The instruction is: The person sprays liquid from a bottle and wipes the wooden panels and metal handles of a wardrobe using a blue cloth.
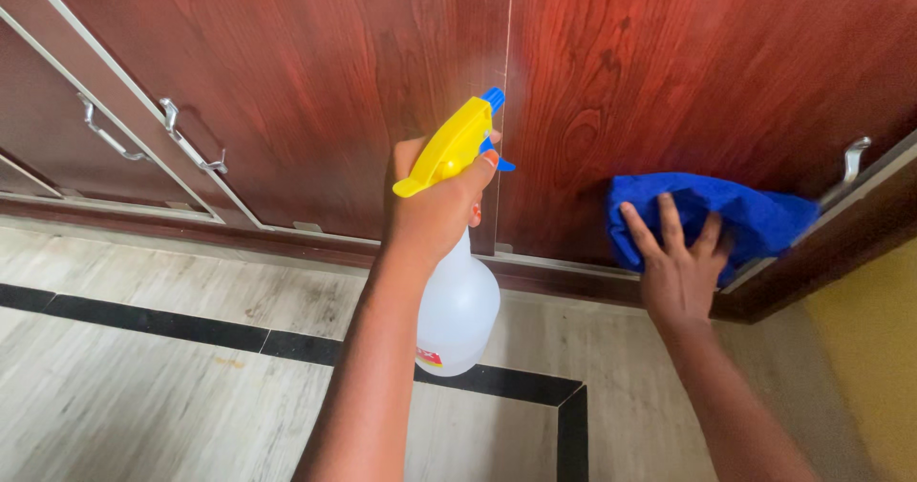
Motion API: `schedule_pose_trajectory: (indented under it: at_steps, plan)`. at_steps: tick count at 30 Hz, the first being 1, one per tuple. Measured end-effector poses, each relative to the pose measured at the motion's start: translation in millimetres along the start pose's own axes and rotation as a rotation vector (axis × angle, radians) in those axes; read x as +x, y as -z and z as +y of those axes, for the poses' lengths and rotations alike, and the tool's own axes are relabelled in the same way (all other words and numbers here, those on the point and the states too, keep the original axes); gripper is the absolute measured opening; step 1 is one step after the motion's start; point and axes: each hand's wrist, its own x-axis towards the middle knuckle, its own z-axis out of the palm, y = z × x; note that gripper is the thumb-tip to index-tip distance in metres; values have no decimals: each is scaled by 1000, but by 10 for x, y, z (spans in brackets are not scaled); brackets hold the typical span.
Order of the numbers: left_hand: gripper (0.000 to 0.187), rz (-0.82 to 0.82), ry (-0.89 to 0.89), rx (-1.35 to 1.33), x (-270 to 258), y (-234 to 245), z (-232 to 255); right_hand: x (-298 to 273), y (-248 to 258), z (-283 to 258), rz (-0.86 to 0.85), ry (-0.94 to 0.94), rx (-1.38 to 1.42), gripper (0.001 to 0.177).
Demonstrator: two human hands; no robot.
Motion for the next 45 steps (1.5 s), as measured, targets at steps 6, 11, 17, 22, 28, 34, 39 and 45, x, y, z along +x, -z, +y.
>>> schedule_pose_trajectory:
  at_steps: [6, 11, 17, 22, 28, 34, 39, 45]
  plan:
    - [19, -28, -2, 20, 53, 68, -57, -110, -175, 112, -28, -203, 149, 84]
    - [20, -8, 20, 31, 99, 134, -119, -59, -254, -72, 7, -230, 221, 91]
    - [21, -4, 28, 56, 135, 121, -165, 81, -241, -478, 15, -73, 155, 84]
    - [21, -13, 57, 98, 115, 104, -152, 264, -232, -898, 67, 16, 91, 80]
    - [20, -14, 42, 64, 127, 131, -199, 403, -189, -1352, 15, 100, 4, 79]
    - [20, 3, 26, 92, 144, 159, -244, 447, -152, -1507, 35, 138, -63, 74]
    - [19, 0, 41, 64, 161, 166, -260, 416, -99, -1429, 64, 185, -113, 77]
    - [20, 22, 53, 67, 168, 135, -279, 332, -13, -1221, 9, 300, -164, 81]
